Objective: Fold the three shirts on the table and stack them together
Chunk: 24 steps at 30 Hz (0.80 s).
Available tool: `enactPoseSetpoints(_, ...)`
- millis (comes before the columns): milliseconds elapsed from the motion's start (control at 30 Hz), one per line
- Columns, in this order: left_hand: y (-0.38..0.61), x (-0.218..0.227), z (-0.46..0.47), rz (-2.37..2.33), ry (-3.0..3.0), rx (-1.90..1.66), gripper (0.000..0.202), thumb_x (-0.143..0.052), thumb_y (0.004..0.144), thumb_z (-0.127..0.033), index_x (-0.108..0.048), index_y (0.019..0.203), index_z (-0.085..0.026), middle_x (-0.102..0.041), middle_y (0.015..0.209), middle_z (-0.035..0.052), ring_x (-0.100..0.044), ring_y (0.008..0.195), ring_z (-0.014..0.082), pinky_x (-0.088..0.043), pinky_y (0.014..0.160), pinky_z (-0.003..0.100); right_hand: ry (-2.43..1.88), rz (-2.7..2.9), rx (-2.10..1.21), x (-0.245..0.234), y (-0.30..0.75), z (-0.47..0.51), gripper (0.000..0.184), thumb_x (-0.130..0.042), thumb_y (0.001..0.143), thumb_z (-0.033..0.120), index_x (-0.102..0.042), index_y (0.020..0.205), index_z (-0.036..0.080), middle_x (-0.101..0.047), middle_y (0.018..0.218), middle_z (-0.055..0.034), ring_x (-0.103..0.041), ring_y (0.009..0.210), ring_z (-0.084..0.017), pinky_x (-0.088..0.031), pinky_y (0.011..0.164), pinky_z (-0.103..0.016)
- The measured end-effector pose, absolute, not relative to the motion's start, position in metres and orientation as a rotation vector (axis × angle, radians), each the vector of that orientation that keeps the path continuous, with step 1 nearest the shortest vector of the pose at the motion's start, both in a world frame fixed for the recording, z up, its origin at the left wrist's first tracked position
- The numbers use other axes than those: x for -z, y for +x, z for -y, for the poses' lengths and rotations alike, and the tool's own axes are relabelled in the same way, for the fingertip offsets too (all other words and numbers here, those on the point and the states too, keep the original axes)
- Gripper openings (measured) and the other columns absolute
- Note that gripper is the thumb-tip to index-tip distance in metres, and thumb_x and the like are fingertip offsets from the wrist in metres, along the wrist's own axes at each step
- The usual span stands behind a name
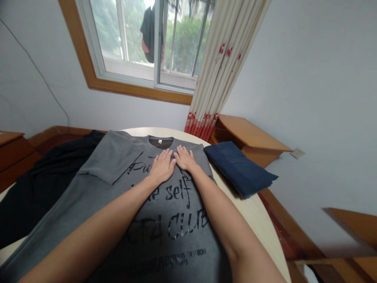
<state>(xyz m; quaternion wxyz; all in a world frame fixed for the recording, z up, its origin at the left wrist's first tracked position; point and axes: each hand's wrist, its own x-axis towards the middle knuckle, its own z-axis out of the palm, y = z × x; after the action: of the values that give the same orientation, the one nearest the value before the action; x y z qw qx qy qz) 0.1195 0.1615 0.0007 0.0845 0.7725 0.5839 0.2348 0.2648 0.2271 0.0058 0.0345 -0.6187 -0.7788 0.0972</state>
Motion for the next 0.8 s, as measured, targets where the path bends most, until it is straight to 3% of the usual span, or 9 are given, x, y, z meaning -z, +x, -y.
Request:
enactPoseSetpoints(333,0.117,0.0,-0.162,-1.738,2.33,-0.661,0.055,-0.022,0.103,-0.043,-0.041,0.149,-0.02,-0.037,0.158,0.0095,-0.03,0.147,0.0256,-0.025,0.119,0.051,-1.887,2.29,-0.147,-0.019,0.271,-0.179,0.064,-0.016,0.103,0.043,-0.023,0.157,0.011,-0.015,0.165,-0.0093,-0.012,0.153,-0.022,-0.009,0.123,-0.05)
enactPoseSetpoints(633,0.119,-0.004,-0.152,-1.686,2.492,-0.576,0.046,-0.032,0.102,-0.045,-0.059,0.127,-0.018,-0.053,0.144,0.0135,-0.044,0.135,0.0273,-0.025,0.116,0.06,-2.119,2.132,-0.133,-0.004,0.327,-0.122,0.066,-0.017,0.103,0.047,-0.031,0.154,0.008,-0.025,0.162,-0.0143,-0.02,0.151,-0.024,-0.015,0.122,-0.047)
enactPoseSetpoints(800,0.114,-0.006,-0.118,-1.626,2.627,-0.405,0.052,-0.032,0.101,-0.047,-0.052,0.139,-0.018,-0.041,0.155,0.0129,-0.032,0.145,0.0295,-0.018,0.118,0.062,-2.137,2.129,-0.08,-0.004,0.325,-0.108,0.063,-0.02,0.103,0.046,-0.032,0.154,0.01,-0.024,0.162,-0.0134,-0.018,0.152,-0.023,-0.012,0.122,-0.048)
